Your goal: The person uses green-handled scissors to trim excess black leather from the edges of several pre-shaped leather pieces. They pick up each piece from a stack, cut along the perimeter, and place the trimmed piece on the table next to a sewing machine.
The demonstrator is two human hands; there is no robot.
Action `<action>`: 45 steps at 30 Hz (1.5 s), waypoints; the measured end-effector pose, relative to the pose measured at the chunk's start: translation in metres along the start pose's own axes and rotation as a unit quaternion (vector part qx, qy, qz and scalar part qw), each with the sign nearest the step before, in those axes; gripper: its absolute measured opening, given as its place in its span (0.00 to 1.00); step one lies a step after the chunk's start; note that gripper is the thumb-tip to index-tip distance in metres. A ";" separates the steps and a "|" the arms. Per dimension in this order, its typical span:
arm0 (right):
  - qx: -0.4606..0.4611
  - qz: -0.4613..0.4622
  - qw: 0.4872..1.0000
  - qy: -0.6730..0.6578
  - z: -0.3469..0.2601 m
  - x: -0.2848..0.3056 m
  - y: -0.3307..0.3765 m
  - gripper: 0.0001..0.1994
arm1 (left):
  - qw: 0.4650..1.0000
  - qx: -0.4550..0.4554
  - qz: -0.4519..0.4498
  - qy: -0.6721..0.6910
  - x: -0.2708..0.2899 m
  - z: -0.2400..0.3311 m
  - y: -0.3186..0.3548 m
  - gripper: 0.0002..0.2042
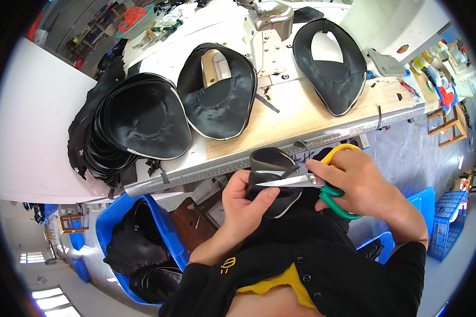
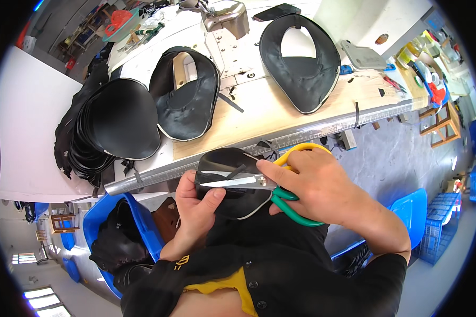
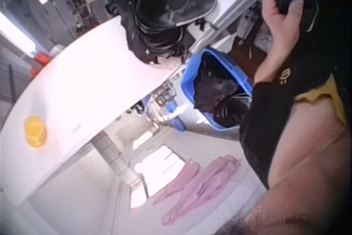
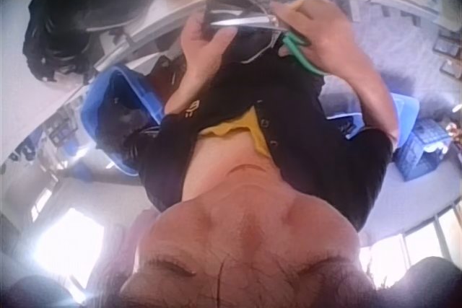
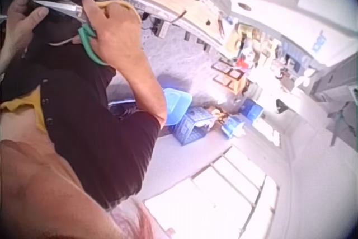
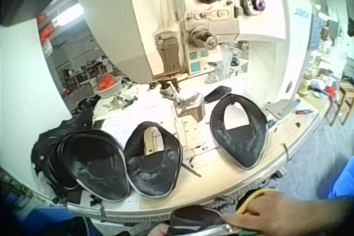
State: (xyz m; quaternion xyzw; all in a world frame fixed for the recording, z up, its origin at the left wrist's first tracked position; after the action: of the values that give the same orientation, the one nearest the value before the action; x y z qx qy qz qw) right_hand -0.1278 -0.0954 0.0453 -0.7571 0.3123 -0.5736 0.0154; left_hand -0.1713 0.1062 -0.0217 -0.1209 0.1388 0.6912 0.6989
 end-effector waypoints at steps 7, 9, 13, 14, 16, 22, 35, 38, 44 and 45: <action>0.023 0.017 1.000 0.005 0.003 0.003 -0.001 0.37 | 1.000 -0.016 0.000 -0.001 -0.004 -0.003 0.001 0.10; 0.017 0.013 1.000 -0.005 0.003 0.003 -0.001 0.36 | 0.999 -0.021 0.009 -0.022 -0.005 -0.002 0.001 0.09; -0.003 -0.010 1.000 -0.020 0.002 0.003 0.001 0.33 | 0.998 -0.017 0.012 -0.052 -0.005 -0.001 0.002 0.09; -0.004 -0.010 1.000 -0.019 0.002 0.003 0.002 0.32 | 0.998 -0.018 0.011 -0.055 -0.005 -0.002 0.001 0.09; -0.004 -0.014 1.000 -0.009 0.001 0.004 0.003 0.32 | 0.998 -0.016 0.010 -0.060 -0.004 -0.004 0.001 0.09; 0.004 0.000 1.000 -0.009 0.001 0.001 0.000 0.31 | 0.998 0.006 -0.002 -0.069 -0.007 -0.006 0.001 0.10; 0.004 0.030 0.999 0.018 0.008 0.000 0.004 0.36 | 0.997 0.033 0.028 0.070 0.005 -0.009 -0.005 0.09; -0.010 0.020 0.998 0.057 0.004 -0.004 0.002 0.32 | 0.996 0.039 0.026 0.080 0.002 -0.009 -0.007 0.10; -0.022 0.015 0.999 0.034 0.007 -0.009 0.009 0.36 | 0.992 0.048 0.022 0.113 0.006 -0.009 -0.006 0.12; -0.041 0.028 0.999 0.018 0.010 -0.011 0.011 0.36 | 0.991 0.054 0.023 0.122 0.007 -0.008 -0.007 0.12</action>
State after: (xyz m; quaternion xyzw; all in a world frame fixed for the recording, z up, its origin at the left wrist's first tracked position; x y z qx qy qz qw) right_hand -0.1257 -0.1026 0.0284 -0.7376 0.3566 -0.5734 -0.0052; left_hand -0.1649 0.1096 -0.0318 -0.1631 0.2633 0.6785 0.6661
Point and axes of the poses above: each hand's wrist, its own y-axis away from the middle knuckle, its own x-axis out of the back of the hand, z = x × y, the point moved 3 cm from there along -y, towards the middle knuckle, and after that the axes turned 10 degrees about x, right-handed, at the moved point
